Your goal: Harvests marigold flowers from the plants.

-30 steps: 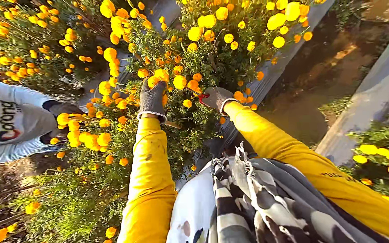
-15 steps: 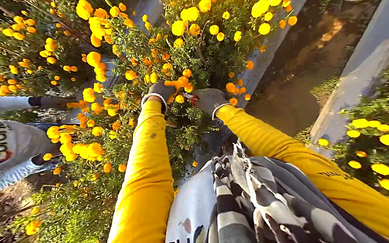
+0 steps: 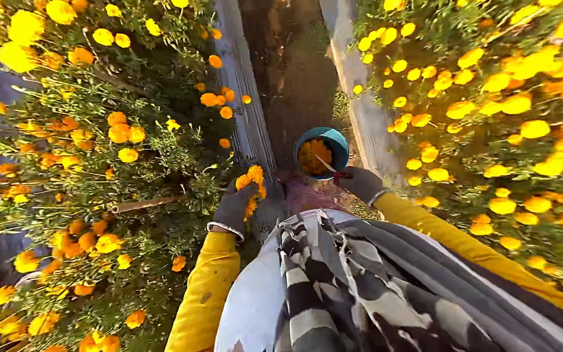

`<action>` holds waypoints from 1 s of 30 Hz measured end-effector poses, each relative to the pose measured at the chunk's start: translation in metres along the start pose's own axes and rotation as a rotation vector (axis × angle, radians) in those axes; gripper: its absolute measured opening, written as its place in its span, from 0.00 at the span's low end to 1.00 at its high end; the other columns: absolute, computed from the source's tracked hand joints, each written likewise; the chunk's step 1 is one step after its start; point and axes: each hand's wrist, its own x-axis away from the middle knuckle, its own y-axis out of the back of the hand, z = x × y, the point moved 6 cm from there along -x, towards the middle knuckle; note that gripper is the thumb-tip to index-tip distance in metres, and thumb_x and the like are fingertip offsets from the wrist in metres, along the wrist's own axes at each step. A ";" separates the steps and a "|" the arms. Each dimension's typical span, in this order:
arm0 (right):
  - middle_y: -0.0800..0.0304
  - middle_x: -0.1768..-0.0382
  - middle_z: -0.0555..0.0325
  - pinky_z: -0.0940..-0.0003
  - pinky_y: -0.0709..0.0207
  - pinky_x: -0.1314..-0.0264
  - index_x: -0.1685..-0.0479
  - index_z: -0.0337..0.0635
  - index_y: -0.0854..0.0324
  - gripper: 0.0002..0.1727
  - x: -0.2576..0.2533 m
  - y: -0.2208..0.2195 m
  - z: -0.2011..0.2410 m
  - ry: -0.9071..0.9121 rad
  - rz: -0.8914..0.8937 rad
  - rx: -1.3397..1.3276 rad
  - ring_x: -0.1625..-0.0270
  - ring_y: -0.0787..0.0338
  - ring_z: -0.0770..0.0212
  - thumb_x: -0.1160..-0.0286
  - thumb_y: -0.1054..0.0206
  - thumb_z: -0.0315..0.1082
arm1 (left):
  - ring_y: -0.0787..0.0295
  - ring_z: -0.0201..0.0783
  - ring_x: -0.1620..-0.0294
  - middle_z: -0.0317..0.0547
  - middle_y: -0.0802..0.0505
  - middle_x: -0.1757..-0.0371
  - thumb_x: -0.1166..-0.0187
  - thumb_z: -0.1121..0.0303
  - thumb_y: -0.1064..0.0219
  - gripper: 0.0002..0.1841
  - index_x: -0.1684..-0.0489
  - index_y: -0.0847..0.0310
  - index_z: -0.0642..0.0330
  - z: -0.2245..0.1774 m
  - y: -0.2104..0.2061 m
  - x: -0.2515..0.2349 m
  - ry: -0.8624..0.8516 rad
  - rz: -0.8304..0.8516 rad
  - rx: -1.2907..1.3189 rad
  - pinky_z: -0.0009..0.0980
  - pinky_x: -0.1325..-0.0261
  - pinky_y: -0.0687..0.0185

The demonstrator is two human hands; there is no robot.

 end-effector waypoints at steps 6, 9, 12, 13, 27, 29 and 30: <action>0.08 0.39 0.44 0.29 0.23 0.30 0.34 0.50 0.13 0.27 0.131 -0.088 -0.177 -0.354 -0.056 -0.262 0.34 0.11 0.40 0.18 0.39 0.58 | 0.09 0.48 0.49 0.56 0.08 0.45 0.20 0.49 0.32 0.29 0.23 0.25 0.53 -0.003 -0.168 -0.031 -0.068 0.333 -0.402 0.52 0.45 0.12; 0.07 0.40 0.44 0.29 0.23 0.31 0.33 0.50 0.13 0.28 0.181 -0.110 -0.216 -0.465 -0.148 -0.359 0.35 0.10 0.40 0.18 0.38 0.59 | 0.12 0.53 0.37 0.61 0.12 0.34 0.18 0.47 0.33 0.33 0.18 0.30 0.55 -0.017 -0.229 -0.073 -0.099 0.401 -0.373 0.56 0.36 0.16; 0.08 0.39 0.42 0.32 0.23 0.29 0.33 0.46 0.14 0.26 0.218 -0.124 -0.243 -0.498 -0.255 -0.509 0.34 0.11 0.41 0.18 0.36 0.55 | 0.25 0.51 0.19 0.59 0.20 0.20 0.09 0.50 0.45 0.29 0.16 0.31 0.60 -0.032 -0.266 -0.091 -0.232 0.460 -0.538 0.53 0.18 0.29; 0.09 0.39 0.41 0.35 0.23 0.28 0.33 0.43 0.14 0.26 0.230 -0.126 -0.250 -0.508 -0.288 -0.571 0.34 0.11 0.42 0.17 0.36 0.53 | 0.28 0.54 0.16 0.62 0.22 0.18 0.07 0.55 0.48 0.27 0.16 0.31 0.64 -0.035 -0.275 -0.092 -0.337 0.471 -0.678 0.54 0.15 0.34; 0.09 0.38 0.45 0.46 0.19 0.28 0.31 0.42 0.16 0.24 0.352 -0.180 -0.441 -0.634 -0.593 -1.051 0.37 0.09 0.50 0.19 0.33 0.47 | 0.19 0.63 0.25 0.65 0.13 0.29 0.17 0.51 0.33 0.29 0.25 0.22 0.63 0.094 -0.433 0.009 -0.477 0.760 -1.908 0.64 0.23 0.28; 0.10 0.37 0.42 0.45 0.21 0.27 0.31 0.40 0.17 0.24 0.368 -0.173 -0.465 -0.632 -0.625 -1.078 0.35 0.11 0.48 0.17 0.34 0.45 | 0.20 0.59 0.23 0.64 0.15 0.27 0.18 0.61 0.32 0.27 0.22 0.25 0.64 0.068 -0.473 0.042 -0.585 0.697 -1.719 0.58 0.20 0.29; 0.10 0.37 0.42 0.45 0.22 0.27 0.31 0.40 0.17 0.23 0.377 -0.168 -0.475 -0.642 -0.633 -1.078 0.35 0.11 0.48 0.16 0.35 0.46 | 0.20 0.52 0.24 0.60 0.16 0.26 0.14 0.66 0.37 0.24 0.20 0.27 0.62 0.048 -0.491 0.061 -0.615 0.632 -1.437 0.52 0.20 0.26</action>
